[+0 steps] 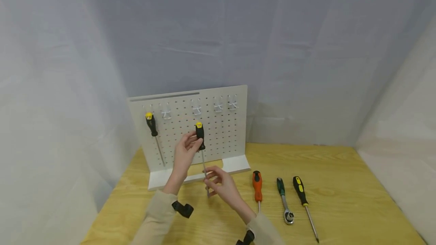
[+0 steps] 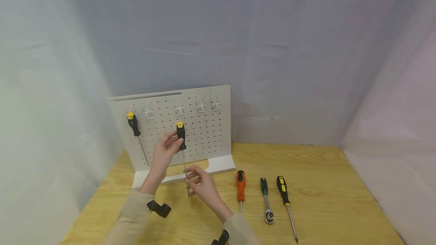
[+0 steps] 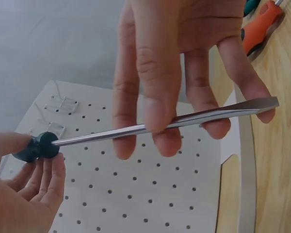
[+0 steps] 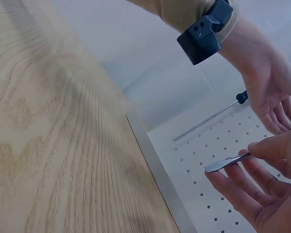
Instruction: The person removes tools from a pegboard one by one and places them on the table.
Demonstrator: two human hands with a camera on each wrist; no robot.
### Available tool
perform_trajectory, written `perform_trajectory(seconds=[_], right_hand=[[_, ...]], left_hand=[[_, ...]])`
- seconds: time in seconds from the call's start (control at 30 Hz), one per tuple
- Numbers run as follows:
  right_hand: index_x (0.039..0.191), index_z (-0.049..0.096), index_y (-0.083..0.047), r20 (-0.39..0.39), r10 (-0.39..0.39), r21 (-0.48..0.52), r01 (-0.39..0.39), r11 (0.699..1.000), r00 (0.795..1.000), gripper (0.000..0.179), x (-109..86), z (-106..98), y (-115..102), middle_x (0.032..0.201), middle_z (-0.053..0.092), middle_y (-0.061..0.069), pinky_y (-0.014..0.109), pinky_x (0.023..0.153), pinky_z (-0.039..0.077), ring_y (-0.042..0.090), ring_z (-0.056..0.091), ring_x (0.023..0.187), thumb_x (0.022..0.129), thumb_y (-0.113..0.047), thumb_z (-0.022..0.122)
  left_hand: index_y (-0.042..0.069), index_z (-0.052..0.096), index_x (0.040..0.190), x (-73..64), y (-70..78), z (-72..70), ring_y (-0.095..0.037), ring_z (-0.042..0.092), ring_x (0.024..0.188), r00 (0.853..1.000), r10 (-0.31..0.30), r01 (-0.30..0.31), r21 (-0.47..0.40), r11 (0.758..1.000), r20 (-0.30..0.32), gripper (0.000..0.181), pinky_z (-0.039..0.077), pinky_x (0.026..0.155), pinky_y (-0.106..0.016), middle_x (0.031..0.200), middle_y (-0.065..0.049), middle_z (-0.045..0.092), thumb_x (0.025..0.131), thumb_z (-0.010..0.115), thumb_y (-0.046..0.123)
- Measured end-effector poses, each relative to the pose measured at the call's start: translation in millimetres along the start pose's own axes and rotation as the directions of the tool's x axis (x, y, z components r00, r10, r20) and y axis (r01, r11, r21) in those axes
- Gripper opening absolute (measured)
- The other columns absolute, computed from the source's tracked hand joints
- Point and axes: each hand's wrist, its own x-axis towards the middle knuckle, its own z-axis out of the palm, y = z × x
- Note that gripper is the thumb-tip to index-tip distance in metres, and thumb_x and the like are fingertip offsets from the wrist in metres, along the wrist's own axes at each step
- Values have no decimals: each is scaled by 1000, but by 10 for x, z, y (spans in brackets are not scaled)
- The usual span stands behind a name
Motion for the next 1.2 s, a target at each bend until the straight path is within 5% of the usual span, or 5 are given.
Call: perform_trajectory(seconds=[0.7,1.2], right_hand=[[130,55,5,-110,121,45,-117,992,986,37,-420,-225,97,101,63,12,36,53,63,16,63,77,95,0,66],[127,54,6,-129,171,-13,-174,985,977,40,-704,-365,238,95,63,10,42,51,62,21,65,74,90,4,69]], left_hand=[[-6,52,138,-228,-299,471,-39,65,114,980,-59,64,-17,998,190,42,61,91,-38,128,-29,62,101,63,12],[-9,49,139,-402,-575,743,-40,68,106,964,-119,122,2,992,236,47,62,86,-42,119,-31,65,98,66,7]])
